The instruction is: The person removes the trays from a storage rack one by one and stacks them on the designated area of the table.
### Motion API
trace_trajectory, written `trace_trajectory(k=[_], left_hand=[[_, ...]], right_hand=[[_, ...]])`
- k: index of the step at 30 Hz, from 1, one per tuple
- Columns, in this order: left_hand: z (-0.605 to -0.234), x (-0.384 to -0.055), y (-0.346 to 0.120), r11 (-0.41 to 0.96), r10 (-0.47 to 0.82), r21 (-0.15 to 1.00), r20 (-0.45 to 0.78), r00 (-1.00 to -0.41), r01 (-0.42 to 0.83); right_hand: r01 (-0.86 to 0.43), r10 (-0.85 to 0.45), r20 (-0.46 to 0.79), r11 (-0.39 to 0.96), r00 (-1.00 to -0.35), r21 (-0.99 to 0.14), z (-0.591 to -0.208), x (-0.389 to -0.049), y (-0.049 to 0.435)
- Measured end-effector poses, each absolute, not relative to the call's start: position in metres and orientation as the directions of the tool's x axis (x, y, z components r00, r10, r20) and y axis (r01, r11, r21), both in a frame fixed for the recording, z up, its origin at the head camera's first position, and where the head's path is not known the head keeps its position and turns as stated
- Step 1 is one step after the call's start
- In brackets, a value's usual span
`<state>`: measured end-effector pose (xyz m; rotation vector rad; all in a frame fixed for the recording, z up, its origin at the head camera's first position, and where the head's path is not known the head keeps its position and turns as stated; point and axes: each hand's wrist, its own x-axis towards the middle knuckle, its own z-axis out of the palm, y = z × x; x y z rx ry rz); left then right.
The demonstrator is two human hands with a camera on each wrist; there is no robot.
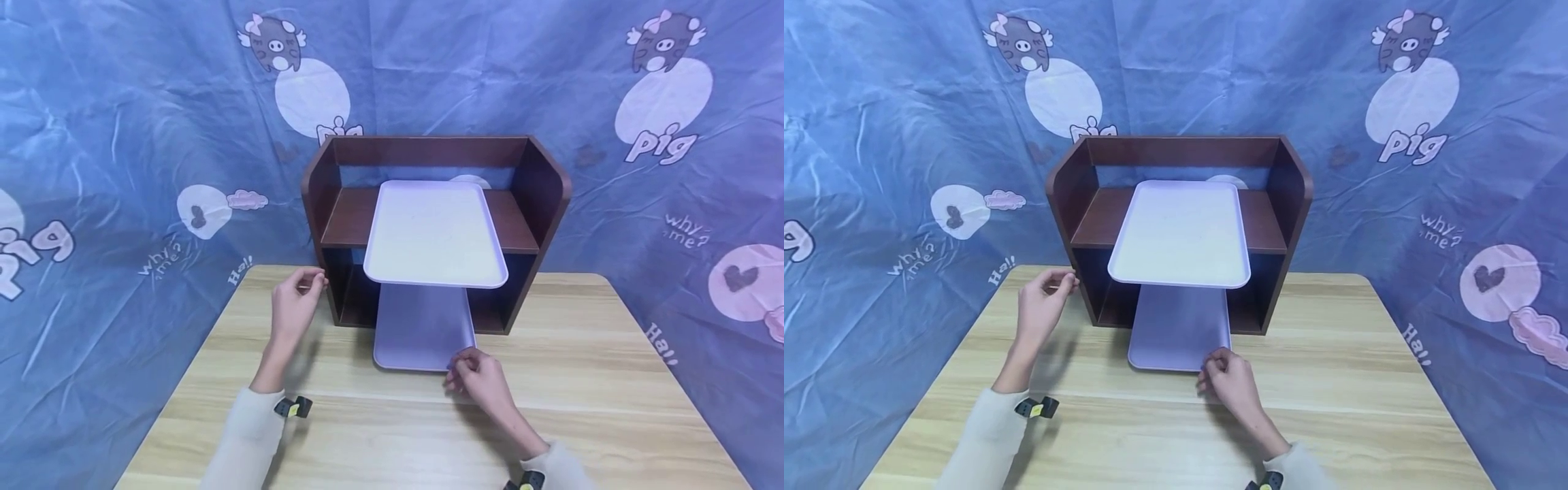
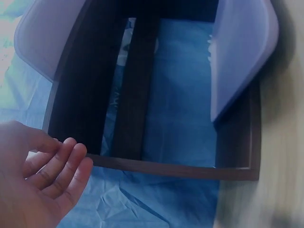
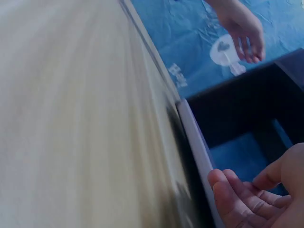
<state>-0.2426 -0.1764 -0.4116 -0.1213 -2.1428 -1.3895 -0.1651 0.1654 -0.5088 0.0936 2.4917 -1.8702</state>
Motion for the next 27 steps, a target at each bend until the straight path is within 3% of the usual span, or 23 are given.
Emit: trace_trajectory(k=[16,27], left_hand=[[-0.397,-0.261,-0.176,0.375,-0.344,0.845,0.509,-0.789,0.382],[-0.389,-0.270,-0.174,0.313,-0.306,0.880,0.450,-0.839,0.357]], right_hand=[[0.219,-0.053,-0.226,0.113,-0.973,-0.969,-0.526,-0.152,0.141],[0.342,-0.108,-0.330,-0.131,-0.938,-0.930,-0.529,-0.154,0.140]])
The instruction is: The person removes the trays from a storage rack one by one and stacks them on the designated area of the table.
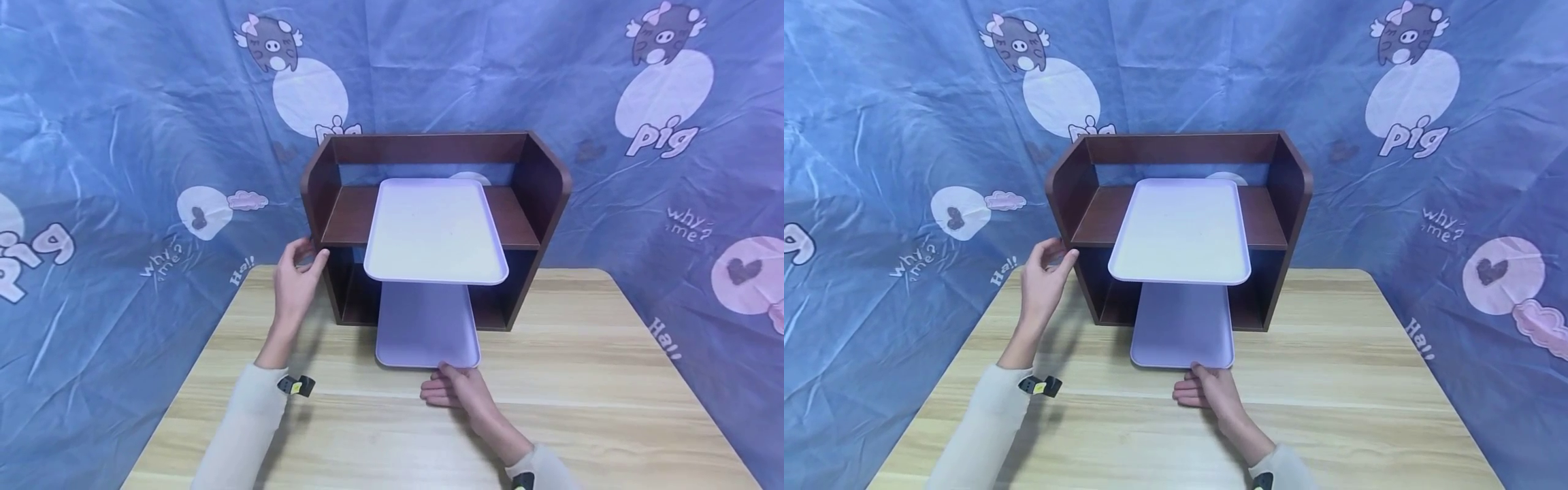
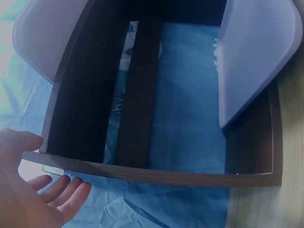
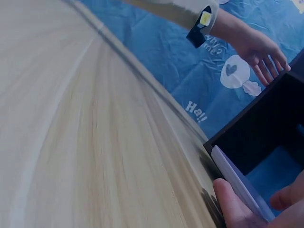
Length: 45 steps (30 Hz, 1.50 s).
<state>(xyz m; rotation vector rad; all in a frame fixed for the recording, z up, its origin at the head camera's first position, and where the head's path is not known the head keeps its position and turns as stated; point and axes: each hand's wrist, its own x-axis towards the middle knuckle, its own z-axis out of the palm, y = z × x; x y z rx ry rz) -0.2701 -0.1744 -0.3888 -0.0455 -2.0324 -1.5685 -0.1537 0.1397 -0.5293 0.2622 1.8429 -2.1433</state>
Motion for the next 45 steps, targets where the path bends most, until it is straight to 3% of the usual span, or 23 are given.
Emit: trace_trajectory(k=[6,15,45], left_hand=[[-0.387,-0.275,-0.172,0.215,-0.275,0.911,0.403,-0.873,0.353],[-0.388,-0.281,-0.171,0.147,-0.238,0.928,0.368,-0.899,0.341],[-0.386,-0.284,-0.167,0.145,-0.292,0.931,0.364,-0.885,0.335]], right_hand=[[0.385,-0.103,-0.371,-0.277,-0.923,-0.881,-0.531,-0.155,0.138],[0.334,-0.044,-0.350,-0.427,-0.936,-0.840,-0.533,-0.154,0.131],[0.251,0.040,-0.339,-0.591,-0.940,-0.767,-0.524,-0.159,0.126]])
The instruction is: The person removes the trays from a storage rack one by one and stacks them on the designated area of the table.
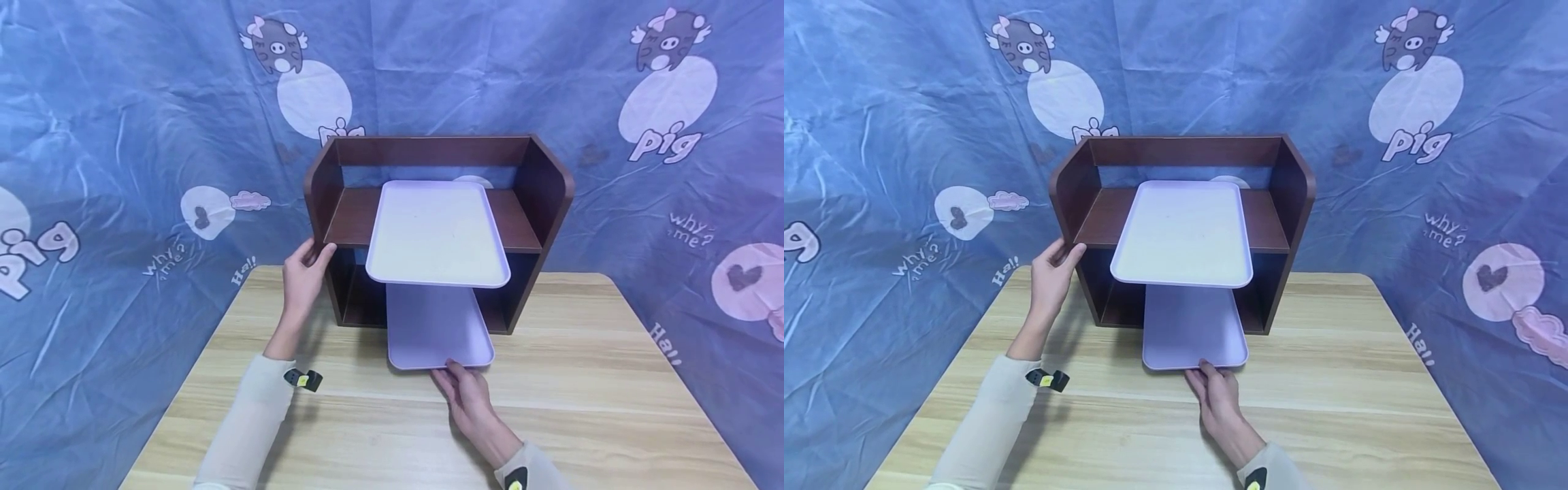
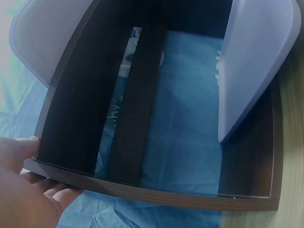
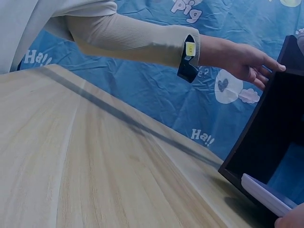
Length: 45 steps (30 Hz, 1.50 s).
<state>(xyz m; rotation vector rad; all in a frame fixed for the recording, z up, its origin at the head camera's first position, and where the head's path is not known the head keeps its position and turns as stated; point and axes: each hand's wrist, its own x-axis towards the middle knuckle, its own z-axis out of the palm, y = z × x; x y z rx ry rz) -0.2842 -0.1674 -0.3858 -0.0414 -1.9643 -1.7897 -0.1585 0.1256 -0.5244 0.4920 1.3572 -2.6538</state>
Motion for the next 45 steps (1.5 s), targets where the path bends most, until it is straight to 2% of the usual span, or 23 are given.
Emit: trace_trajectory(k=[8,29,45], left_hand=[[-0.385,-0.283,-0.167,0.148,-0.293,0.930,0.367,-0.883,0.338],[-0.387,-0.283,-0.167,0.107,-0.297,0.934,0.357,-0.886,0.341],[-0.386,-0.284,-0.169,0.106,-0.290,0.932,0.363,-0.885,0.347]], right_hand=[[0.170,0.091,-0.273,-0.586,-0.958,-0.792,-0.524,-0.162,0.124],[0.090,0.249,-0.326,-0.654,-0.912,-0.751,-0.524,-0.159,0.133],[0.071,0.278,-0.325,-0.652,-0.904,-0.755,-0.521,-0.155,0.142]])
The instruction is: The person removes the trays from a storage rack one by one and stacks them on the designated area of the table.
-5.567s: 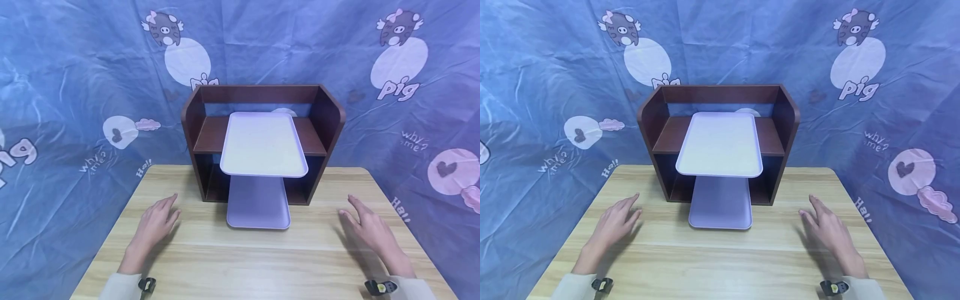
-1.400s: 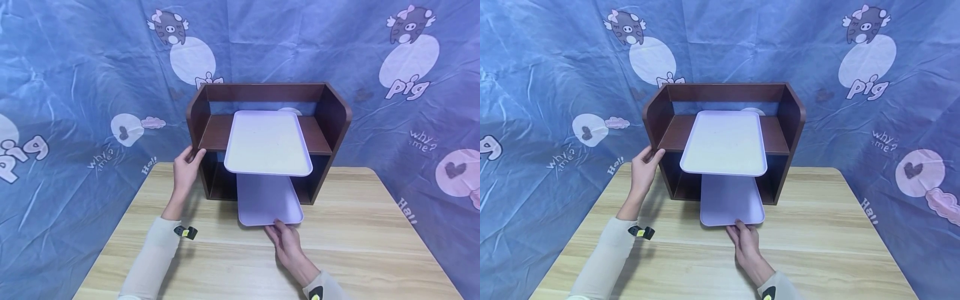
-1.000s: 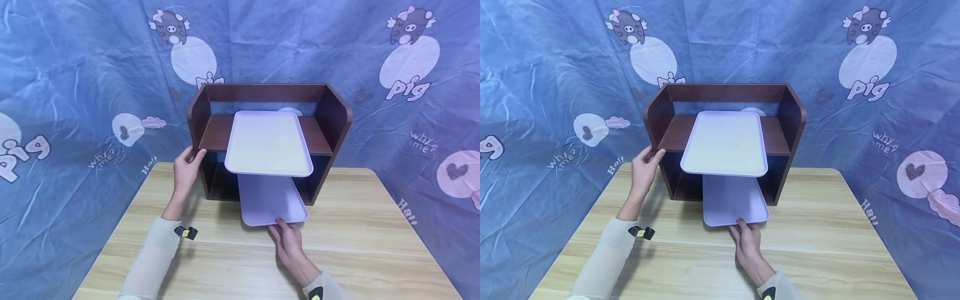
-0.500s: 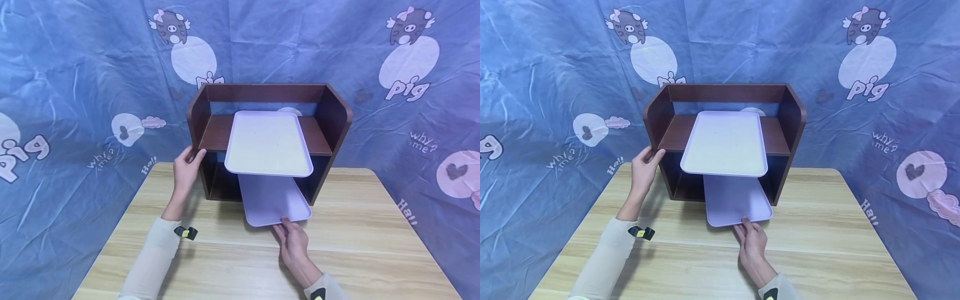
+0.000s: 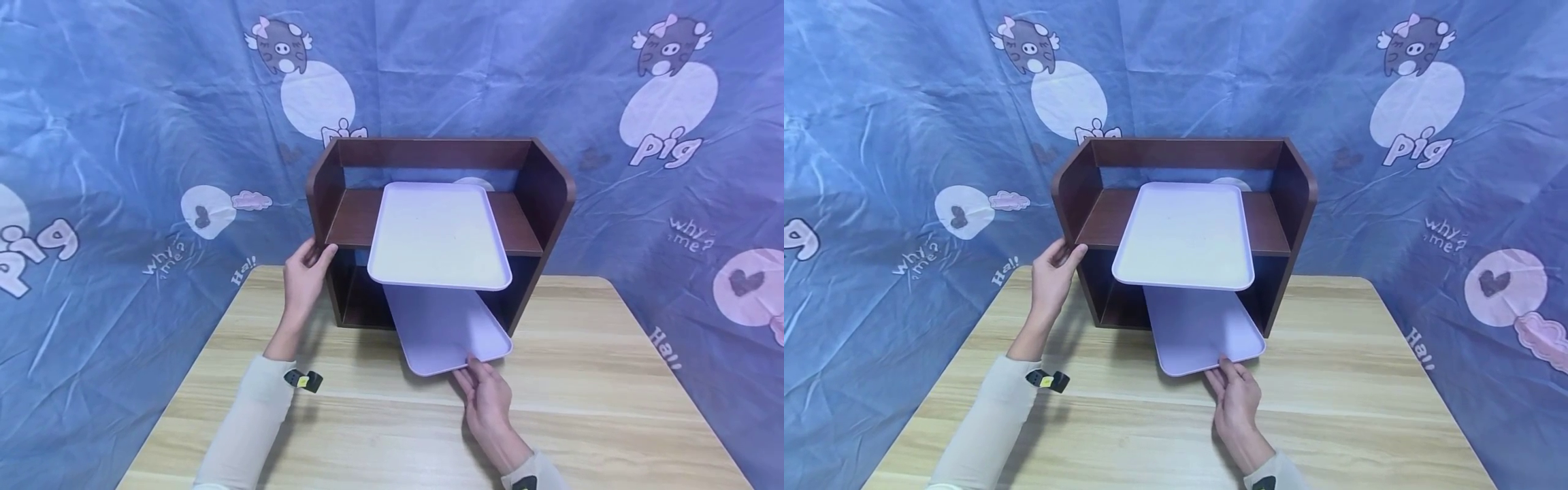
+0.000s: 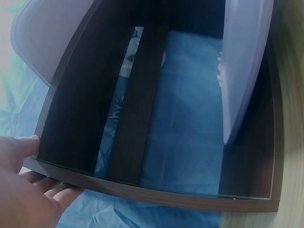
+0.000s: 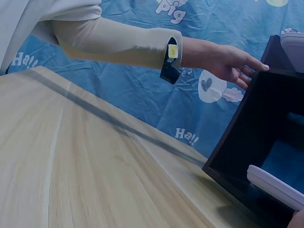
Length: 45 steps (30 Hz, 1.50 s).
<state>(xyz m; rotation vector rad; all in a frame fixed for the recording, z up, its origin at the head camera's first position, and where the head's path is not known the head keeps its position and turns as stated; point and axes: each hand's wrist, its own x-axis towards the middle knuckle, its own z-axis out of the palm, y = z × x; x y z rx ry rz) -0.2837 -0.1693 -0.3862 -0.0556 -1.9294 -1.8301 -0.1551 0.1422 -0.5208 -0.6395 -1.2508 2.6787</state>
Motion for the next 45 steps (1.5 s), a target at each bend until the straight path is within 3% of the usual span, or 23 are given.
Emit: trace_trajectory(k=[45], left_hand=[[-0.382,-0.280,-0.168,0.121,-0.284,0.928,0.372,-0.884,0.352]], right_hand=[[0.084,0.267,-0.278,-0.564,-0.923,-0.821,-0.505,-0.156,0.182]])
